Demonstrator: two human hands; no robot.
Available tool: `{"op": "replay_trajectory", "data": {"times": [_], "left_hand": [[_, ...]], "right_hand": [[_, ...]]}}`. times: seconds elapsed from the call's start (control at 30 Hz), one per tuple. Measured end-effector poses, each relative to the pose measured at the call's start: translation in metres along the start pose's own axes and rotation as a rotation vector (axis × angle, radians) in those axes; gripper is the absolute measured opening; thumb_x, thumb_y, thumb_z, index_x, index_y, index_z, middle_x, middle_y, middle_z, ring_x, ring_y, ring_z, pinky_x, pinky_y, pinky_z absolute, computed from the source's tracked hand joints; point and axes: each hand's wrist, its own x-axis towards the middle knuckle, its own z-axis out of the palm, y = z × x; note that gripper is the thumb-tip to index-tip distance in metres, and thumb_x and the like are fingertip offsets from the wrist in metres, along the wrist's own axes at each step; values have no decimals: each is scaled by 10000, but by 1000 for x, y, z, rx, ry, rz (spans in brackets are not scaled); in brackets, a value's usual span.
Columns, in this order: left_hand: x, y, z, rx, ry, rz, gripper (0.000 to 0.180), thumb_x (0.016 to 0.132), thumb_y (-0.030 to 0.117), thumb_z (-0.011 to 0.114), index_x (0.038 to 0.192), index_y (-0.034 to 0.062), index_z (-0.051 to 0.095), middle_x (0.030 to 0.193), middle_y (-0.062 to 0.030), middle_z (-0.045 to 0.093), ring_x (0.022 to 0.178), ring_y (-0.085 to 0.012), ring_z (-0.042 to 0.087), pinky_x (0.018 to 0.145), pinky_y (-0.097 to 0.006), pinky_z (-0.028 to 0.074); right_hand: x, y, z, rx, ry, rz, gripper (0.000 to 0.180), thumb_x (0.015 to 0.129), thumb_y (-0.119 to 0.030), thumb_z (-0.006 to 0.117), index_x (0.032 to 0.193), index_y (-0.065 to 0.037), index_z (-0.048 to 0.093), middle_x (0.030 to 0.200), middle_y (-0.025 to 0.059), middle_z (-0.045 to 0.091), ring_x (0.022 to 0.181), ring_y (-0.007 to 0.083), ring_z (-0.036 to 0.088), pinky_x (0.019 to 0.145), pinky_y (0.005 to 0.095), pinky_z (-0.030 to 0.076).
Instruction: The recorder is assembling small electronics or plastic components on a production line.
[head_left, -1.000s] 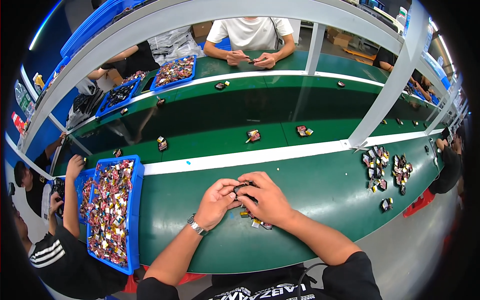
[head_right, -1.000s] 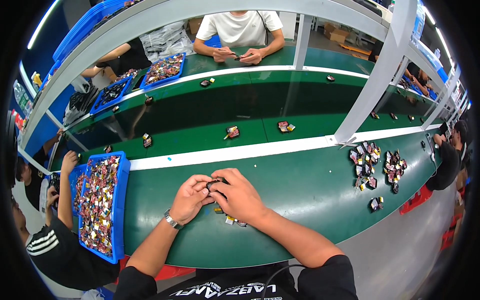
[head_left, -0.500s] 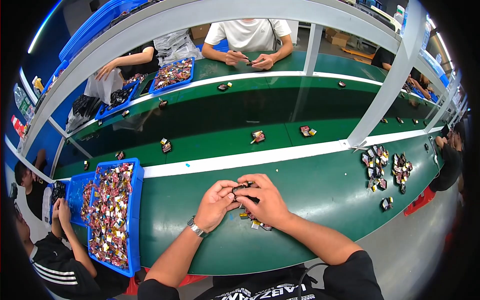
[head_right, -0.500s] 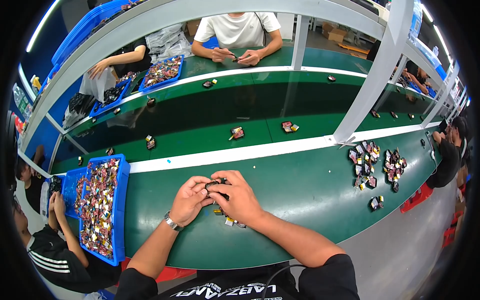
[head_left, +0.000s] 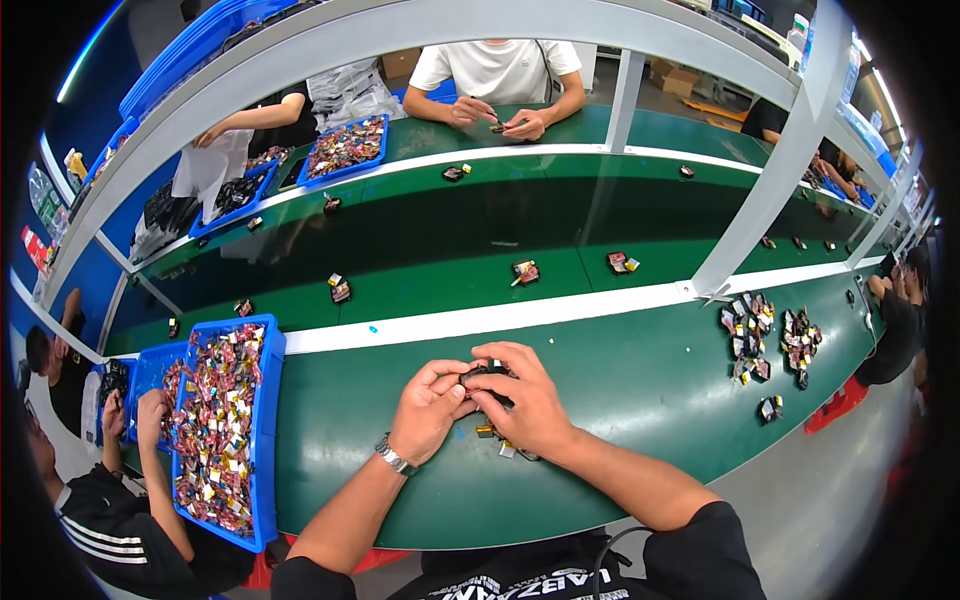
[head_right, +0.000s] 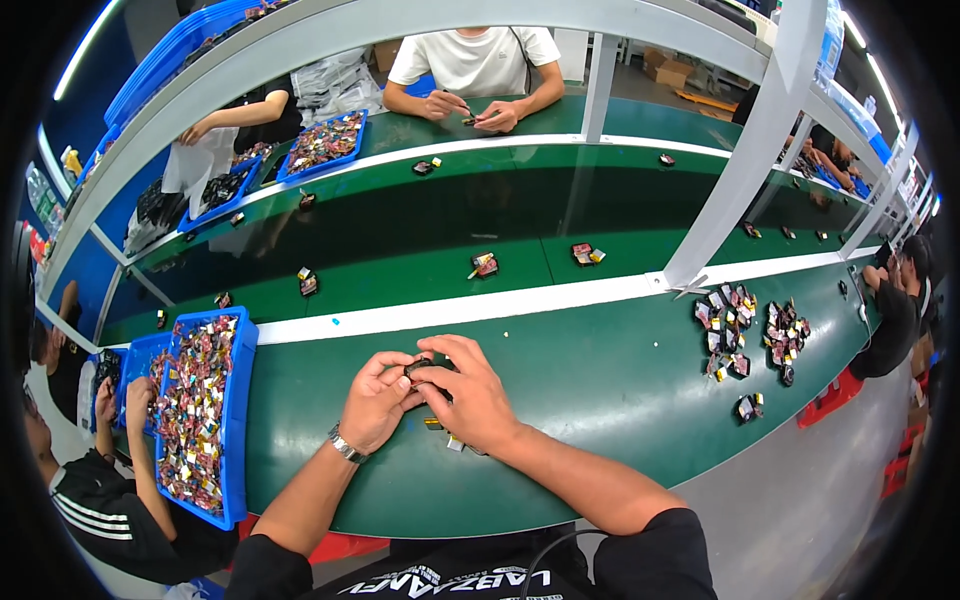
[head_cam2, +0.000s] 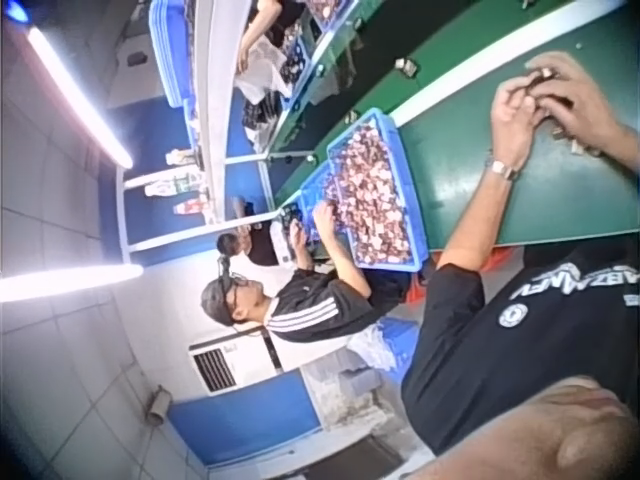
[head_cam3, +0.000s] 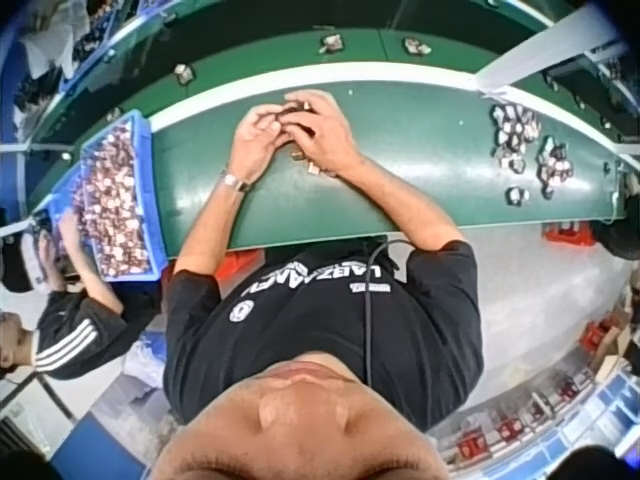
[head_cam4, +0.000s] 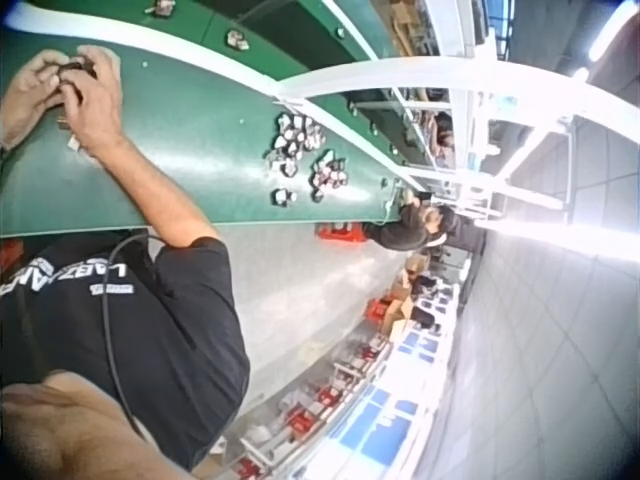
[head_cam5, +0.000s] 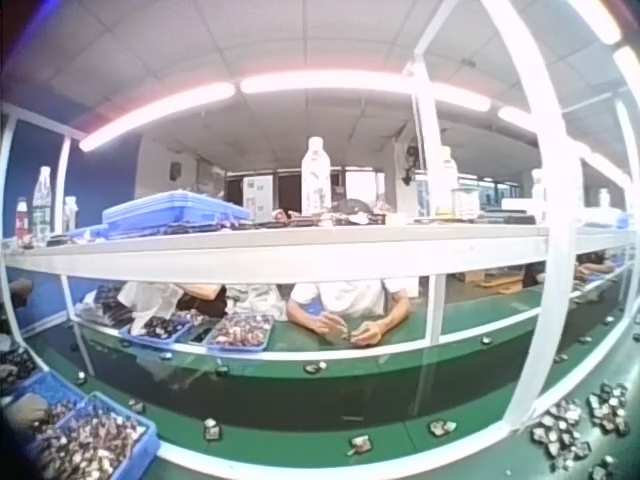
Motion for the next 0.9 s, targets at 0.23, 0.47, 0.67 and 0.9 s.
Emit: {"op": "replay_trajectory", "data": {"times": [0.23, 0.47, 0.67, 0.9], "left_hand": [[0, -2, 1, -72, -22, -7, 251, 997, 32, 517, 1246, 29, 495, 1322, -149, 581, 1165, -215, 605, 987, -391, 525], [-1, -1, 4, -17, 43, 20, 225, 995, 18, 509, 1220, 25, 499, 1322, -160, 579, 1167, -223, 606, 973, -388, 536], [1, 0, 6, -57, 83, 28, 229, 993, 25, 515, 1221, 28, 494, 1306, -153, 589, 1157, -218, 610, 974, -380, 535], [-1, -2, 4, -40, 65, -30, 257, 995, 36, 511, 1250, 38, 486, 1272, -114, 605, 1125, -188, 613, 952, -360, 537]], "right_hand": [[-1, 3, 0, 24, -3, -10, 215, 776, -22, 727, 983, -77, 732, 1259, 97, 601, 1182, 306, 534, 907, 387, 510], [2, 5, 4, 83, -28, -1, 216, 788, -14, 708, 996, -71, 725, 1309, 113, 582, 1236, 340, 498, 968, 405, 477], [6, 6, 0, 27, -74, -47, 240, 797, -27, 696, 1034, -62, 689, 1326, 122, 561, 1248, 350, 489, 985, 411, 463], [8, 1, -7, -115, 46, -119, 180, 748, -18, 739, 914, -66, 690, 1055, 90, 609, 974, 277, 592, 759, 360, 525]]}}
